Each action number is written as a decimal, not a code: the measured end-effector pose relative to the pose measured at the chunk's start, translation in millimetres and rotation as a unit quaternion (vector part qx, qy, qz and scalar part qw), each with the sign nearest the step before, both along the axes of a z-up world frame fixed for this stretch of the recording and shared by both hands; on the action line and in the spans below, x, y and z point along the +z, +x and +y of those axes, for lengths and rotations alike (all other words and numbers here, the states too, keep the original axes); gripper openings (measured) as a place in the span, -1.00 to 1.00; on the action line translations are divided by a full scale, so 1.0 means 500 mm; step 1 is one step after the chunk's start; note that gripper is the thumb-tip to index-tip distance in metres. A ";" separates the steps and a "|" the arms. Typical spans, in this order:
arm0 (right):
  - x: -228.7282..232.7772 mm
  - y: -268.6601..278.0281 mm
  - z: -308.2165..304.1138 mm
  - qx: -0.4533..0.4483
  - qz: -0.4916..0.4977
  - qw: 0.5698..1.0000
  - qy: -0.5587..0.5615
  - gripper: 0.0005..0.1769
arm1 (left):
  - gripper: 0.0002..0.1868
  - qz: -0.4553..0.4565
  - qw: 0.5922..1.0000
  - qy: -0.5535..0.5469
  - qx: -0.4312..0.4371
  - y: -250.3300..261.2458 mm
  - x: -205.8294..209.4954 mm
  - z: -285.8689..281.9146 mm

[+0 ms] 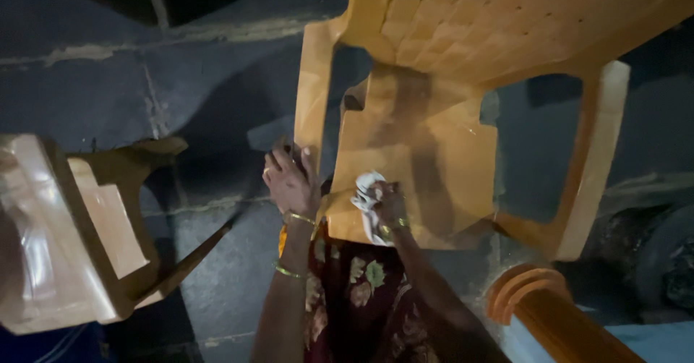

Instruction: The person wipes a beige plastic chair with a white cloth, cleaning the seat, backrest, and armrests. The person then moves to a second identical chair and repeats the wiping process on its surfaces.

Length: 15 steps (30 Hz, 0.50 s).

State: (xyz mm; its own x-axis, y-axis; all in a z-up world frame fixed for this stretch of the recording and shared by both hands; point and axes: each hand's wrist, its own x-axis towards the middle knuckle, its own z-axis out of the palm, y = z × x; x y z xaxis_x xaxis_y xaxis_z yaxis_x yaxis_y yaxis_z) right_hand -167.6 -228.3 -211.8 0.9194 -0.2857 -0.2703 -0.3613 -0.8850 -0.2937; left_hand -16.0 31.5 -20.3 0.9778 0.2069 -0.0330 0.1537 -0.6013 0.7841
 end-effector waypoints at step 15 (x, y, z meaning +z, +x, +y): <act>0.057 0.010 0.218 0.139 0.041 0.989 0.026 -0.44 | -0.53 -0.035 0.999 0.017 -0.016 -0.004 0.004 -0.011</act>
